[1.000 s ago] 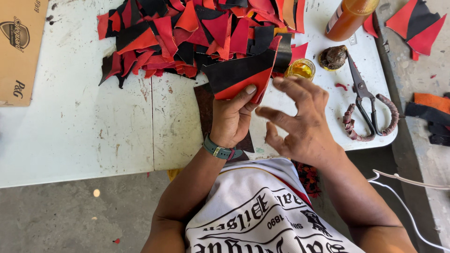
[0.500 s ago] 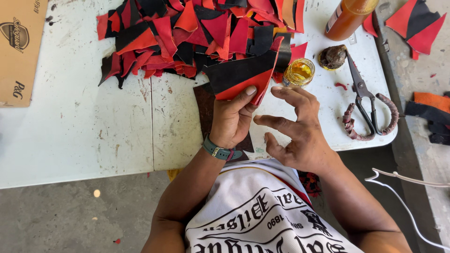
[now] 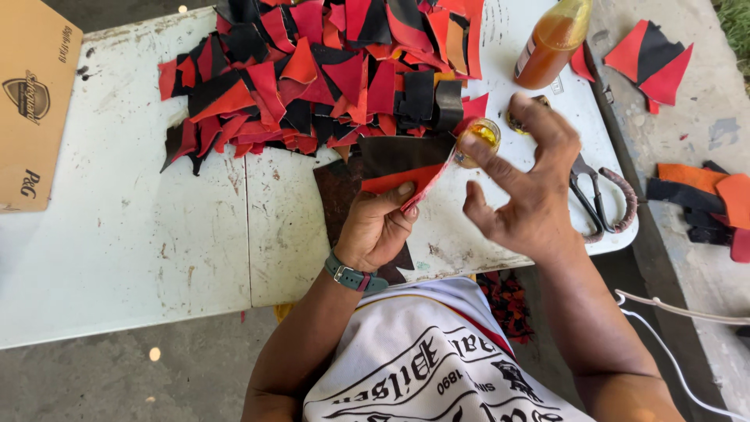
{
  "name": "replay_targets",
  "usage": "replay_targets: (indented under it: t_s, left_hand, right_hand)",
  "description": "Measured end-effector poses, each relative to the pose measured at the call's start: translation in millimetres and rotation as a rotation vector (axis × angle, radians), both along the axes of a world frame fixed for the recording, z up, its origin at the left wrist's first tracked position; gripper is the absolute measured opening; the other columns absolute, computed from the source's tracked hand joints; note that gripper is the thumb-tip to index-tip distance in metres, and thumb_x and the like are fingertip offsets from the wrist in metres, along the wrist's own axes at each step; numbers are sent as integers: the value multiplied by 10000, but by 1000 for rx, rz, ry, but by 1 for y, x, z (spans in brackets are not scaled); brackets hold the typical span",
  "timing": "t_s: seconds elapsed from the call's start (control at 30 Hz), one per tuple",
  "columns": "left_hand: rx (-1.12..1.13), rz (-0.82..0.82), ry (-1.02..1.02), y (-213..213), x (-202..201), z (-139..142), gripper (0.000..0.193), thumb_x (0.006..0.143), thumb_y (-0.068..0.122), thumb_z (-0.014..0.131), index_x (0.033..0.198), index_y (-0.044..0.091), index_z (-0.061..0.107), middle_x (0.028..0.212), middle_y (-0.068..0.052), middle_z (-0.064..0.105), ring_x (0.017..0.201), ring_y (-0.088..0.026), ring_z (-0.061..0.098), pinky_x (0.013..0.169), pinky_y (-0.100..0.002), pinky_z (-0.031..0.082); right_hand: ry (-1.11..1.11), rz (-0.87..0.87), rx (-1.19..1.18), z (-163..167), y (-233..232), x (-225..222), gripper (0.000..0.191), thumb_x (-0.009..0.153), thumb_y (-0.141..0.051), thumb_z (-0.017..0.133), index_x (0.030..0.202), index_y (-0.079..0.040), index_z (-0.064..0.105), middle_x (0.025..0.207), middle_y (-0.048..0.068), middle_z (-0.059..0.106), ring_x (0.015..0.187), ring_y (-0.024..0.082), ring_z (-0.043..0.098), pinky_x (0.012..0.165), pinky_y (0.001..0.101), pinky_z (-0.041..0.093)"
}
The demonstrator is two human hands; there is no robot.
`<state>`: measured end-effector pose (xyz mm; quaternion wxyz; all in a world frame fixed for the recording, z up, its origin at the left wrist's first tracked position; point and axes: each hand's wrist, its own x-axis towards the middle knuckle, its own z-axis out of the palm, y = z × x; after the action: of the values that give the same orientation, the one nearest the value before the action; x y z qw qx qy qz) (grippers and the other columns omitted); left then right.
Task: The person picks up red and black fabric pieces from a pile on the table, applies glue from a jar onto a piece, presses a matching piece onto the glued surface, and places the joined pair onto a growing pile, repeating this cycle. Scissors and a bottle sit on the table but are not used.
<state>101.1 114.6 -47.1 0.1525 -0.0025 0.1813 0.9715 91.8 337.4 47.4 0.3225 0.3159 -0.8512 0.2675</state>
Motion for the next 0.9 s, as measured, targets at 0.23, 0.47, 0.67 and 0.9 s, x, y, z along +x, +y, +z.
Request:
replay_targets:
  t_s: [0.23,0.47,0.67,0.9]
  left_hand:
    - [44,-76,83,-2,0,-8,133,1026,-25,681,1155,7,688,1078,-108,742,901,-158,713,724,-257,573]
    - [-538,470,158,-40,7,-12,195,946,31,710,1140,30,691,1038,-66,745,903,-164,727,764,-315,615]
    - [-753,718,242,-68,0,-22,181,988,78,749,1136,-15,703,1036,-58,727,930,-128,688,826,-302,591]
    - [-1371,974,577,-75,29,-1,148,969,79,742,1110,46,711,1147,-47,743,1096,-170,732,980,-308,581]
  right_hand:
    - [-47,-56,-64,-13,22,-15,636,840,-149,821,1447,-123,633,1591,233,360,1435,390,427,1194,486,423]
    - [-162,11,-338,-42,38,-8,809,977,-117,761,1662,-39,337,1575,181,347,1238,190,571,981,354,505]
    - [-125,93,-344,-68,56,-13,815,1044,-119,758,1680,-74,251,1605,139,358,1311,286,525,1020,312,509]
    - [-389,248,-668,-70,34,-10,822,1044,-165,796,1676,-79,279,1532,132,448,1192,246,622,1018,286,494]
